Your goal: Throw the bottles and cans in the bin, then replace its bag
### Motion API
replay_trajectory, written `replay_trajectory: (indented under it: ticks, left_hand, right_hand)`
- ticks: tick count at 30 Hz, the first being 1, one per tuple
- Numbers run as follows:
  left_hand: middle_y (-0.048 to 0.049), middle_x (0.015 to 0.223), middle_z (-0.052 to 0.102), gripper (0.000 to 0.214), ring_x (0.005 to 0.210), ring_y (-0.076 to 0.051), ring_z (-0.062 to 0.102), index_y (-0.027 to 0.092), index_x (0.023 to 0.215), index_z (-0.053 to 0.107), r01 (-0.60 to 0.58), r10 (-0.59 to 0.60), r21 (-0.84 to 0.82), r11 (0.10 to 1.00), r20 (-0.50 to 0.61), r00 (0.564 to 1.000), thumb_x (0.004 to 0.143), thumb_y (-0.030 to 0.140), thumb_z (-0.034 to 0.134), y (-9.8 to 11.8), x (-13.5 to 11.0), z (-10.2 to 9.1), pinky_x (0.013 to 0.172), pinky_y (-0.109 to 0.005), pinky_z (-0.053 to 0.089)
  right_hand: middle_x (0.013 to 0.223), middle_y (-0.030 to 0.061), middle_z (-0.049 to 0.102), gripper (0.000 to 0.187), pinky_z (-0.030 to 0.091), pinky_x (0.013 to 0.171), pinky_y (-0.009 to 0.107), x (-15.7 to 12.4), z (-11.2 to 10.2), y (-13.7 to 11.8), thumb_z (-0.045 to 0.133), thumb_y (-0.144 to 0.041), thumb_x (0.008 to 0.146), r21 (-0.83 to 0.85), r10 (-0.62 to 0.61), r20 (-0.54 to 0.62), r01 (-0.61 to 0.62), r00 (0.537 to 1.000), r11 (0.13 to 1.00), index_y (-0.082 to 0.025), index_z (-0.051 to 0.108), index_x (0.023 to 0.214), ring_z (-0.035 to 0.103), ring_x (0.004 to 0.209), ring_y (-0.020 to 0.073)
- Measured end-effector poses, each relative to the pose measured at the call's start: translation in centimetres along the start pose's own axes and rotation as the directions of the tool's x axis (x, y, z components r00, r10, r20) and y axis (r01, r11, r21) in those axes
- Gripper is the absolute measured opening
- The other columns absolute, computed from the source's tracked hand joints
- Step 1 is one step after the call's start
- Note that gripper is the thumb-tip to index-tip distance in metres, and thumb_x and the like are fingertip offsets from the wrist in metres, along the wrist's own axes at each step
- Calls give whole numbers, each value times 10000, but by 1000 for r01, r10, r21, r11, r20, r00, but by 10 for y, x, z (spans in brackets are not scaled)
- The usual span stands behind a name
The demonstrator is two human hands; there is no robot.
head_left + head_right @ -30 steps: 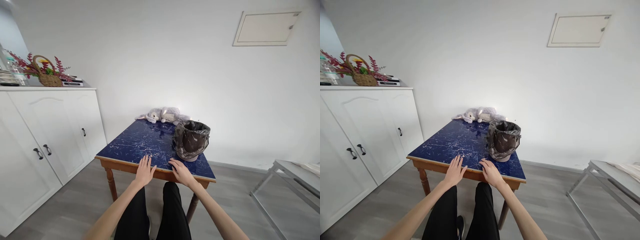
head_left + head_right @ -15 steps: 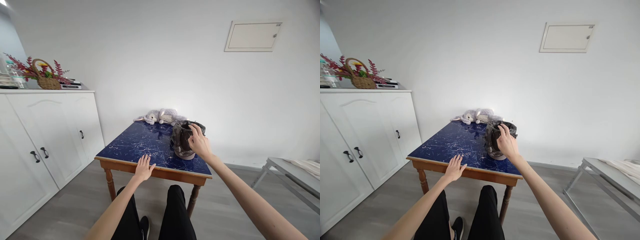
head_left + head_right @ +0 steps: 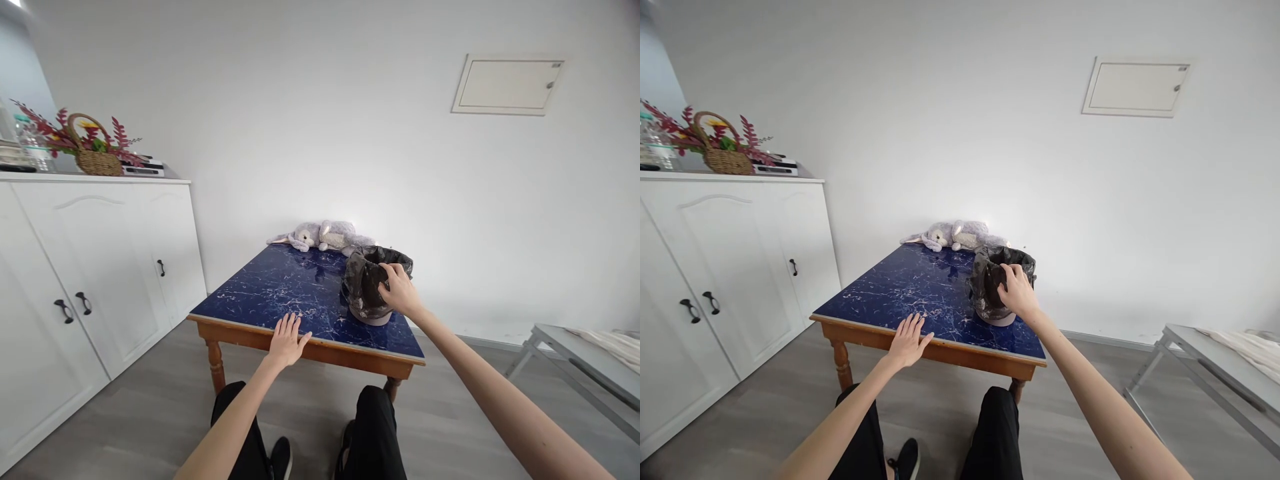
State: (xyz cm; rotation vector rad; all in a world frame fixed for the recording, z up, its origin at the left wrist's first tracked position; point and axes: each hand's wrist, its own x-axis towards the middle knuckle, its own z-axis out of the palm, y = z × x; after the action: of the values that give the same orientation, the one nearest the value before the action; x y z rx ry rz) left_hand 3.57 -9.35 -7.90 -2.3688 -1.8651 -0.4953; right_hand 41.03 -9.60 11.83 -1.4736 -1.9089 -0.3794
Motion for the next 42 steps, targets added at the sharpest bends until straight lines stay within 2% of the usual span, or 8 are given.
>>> replay_trajectory:
  ticks: [7, 12, 18, 22, 30, 34, 39, 42]
  left_hand:
    - [-113, 1738, 339, 858, 1632, -357, 245, 199, 1675, 376, -6, 6, 7, 1000, -14, 1000, 1041, 741, 172, 2, -1, -2, 1317, -555, 182]
    - [-124, 1733, 352, 855, 1631, -346, 252, 162, 1648, 424, -10, 12, 40, 999, -37, 999, 1055, 722, 168, 5, -6, -5, 1324, -531, 187]
    - [-113, 1706, 411, 802, 1610, -353, 305, 195, 1630, 462, -23, 29, 65, 998, -82, 996, 1069, 699, 190, 8, -9, -9, 1311, -544, 222]
    - [-137, 1714, 386, 841, 1613, -362, 293, 141, 1627, 462, -25, 31, 80, 996, -81, 996, 1072, 700, 167, 9, -9, -10, 1315, -546, 219]
    - [-120, 1714, 389, 822, 1613, -350, 300, 171, 1635, 454, -9, 16, 96, 995, -71, 997, 1072, 702, 178, 10, -8, -7, 1313, -542, 225]
    - [-135, 1709, 392, 809, 1609, -368, 304, 158, 1630, 463, -7, 17, 103, 995, -94, 995, 1079, 684, 189, 11, -7, -6, 1306, -567, 226]
    - [-122, 1694, 427, 758, 1596, -370, 334, 206, 1642, 449, -24, 37, 105, 994, -122, 992, 1079, 674, 253, 7, -7, -3, 1295, -577, 247]
    - [-124, 1692, 429, 751, 1592, -374, 342, 211, 1646, 441, -33, 46, 105, 994, -132, 990, 1079, 671, 267, 5, -6, -3, 1291, -584, 253]
  right_hand:
    - [1319, 162, 554, 570, 561, 971, 461, 5, 5, 6, 529, -236, 905, 24, -6, -2, 6, 1000, 1000, -180, 513, 1471, 646, 1039, 296]
    - [1336, 159, 545, 571, 529, 1027, 484, 7, 12, 6, 526, -227, 898, 46, 6, -26, -5, 1000, 999, -186, 506, 1467, 621, 1094, 315]
    - [1286, 155, 551, 522, 542, 991, 495, 10, 21, 2, 530, -216, 887, 38, 39, -65, -37, 997, 999, -199, 535, 1409, 578, 1181, 354]
    - [1328, 163, 532, 552, 541, 995, 506, 9, 25, 0, 530, -212, 886, 44, 47, -75, -44, 996, 998, -202, 508, 1438, 557, 1221, 365]
    - [1326, 156, 541, 575, 560, 966, 516, 8, 21, 2, 530, -231, 888, 76, 36, -51, -32, 998, 997, -217, 510, 1463, 595, 1179, 366]
    - [1393, 162, 532, 602, 579, 949, 488, 4, 18, 4, 511, -243, 911, 116, 6, -57, 1, 998, 993, -213, 475, 1511, 642, 1128, 326]
    - [1462, 150, 514, 614, 603, 837, 411, -2, 14, 4, 486, -245, 931, 162, -26, -73, 37, 997, 986, -234, 450, 1545, 693, 1005, 261]
    - [1477, 150, 505, 559, 584, 779, 404, -5, 11, 5, 493, -295, 957, 168, 53, -155, -27, 986, 985, -253, 477, 1515, 698, 890, 235]
